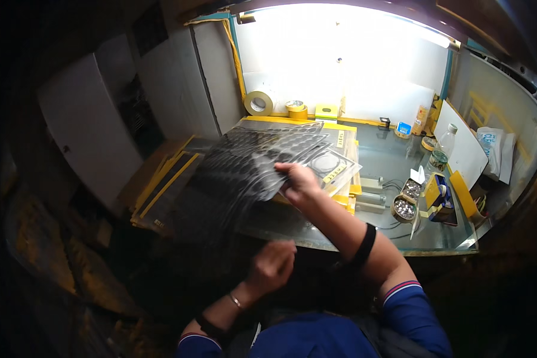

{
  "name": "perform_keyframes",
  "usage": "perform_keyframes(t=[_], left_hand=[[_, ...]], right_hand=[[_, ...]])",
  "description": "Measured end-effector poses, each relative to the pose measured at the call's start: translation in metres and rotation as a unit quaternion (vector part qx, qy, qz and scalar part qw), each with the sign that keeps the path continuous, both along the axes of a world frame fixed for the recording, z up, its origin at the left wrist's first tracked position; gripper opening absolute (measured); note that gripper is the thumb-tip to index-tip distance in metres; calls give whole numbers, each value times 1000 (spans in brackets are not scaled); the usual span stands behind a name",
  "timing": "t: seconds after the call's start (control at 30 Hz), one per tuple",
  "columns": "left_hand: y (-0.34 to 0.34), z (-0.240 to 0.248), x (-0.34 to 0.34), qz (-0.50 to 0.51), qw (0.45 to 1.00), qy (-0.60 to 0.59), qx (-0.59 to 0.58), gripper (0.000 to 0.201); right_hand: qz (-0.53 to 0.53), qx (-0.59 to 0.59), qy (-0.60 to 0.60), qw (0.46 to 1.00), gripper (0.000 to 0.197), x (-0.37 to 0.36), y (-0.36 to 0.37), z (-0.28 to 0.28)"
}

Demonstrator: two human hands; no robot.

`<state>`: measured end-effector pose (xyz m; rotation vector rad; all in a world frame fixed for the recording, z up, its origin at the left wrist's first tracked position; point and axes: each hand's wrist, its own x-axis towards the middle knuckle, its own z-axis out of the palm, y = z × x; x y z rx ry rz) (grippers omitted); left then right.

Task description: Using a stylus tool to pick up small metal components and place them into a patterned plastic template, followed by handling printed film sheets.

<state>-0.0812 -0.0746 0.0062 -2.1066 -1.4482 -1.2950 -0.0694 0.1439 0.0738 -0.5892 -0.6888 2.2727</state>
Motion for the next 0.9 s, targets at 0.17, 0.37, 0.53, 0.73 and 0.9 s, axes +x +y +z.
perform_keyframes(t=[0.17, 0.37, 0.53, 0.73, 0.9], left_hand=[[83, 15, 3, 80, 995, -37, -35, 53], [113, -22, -15, 103, 991, 81, -2, 52], [55, 11, -40, 128, 959, 248, 55, 46], [-52, -18, -132, 262, 965, -13, -16, 25], [-114, -51, -185, 53, 773, -632, 3, 27]], right_hand=[[41, -40, 87, 995, 16, 78, 62, 31], [41, -1, 102, 994, 19, 130, 81, 47], [87, -36, 142, 985, 28, 158, 84, 36], [45, -60, -1, 997, 21, 179, 82, 13], [3, -29, -64, 998, 12, 180, 80, -14]])
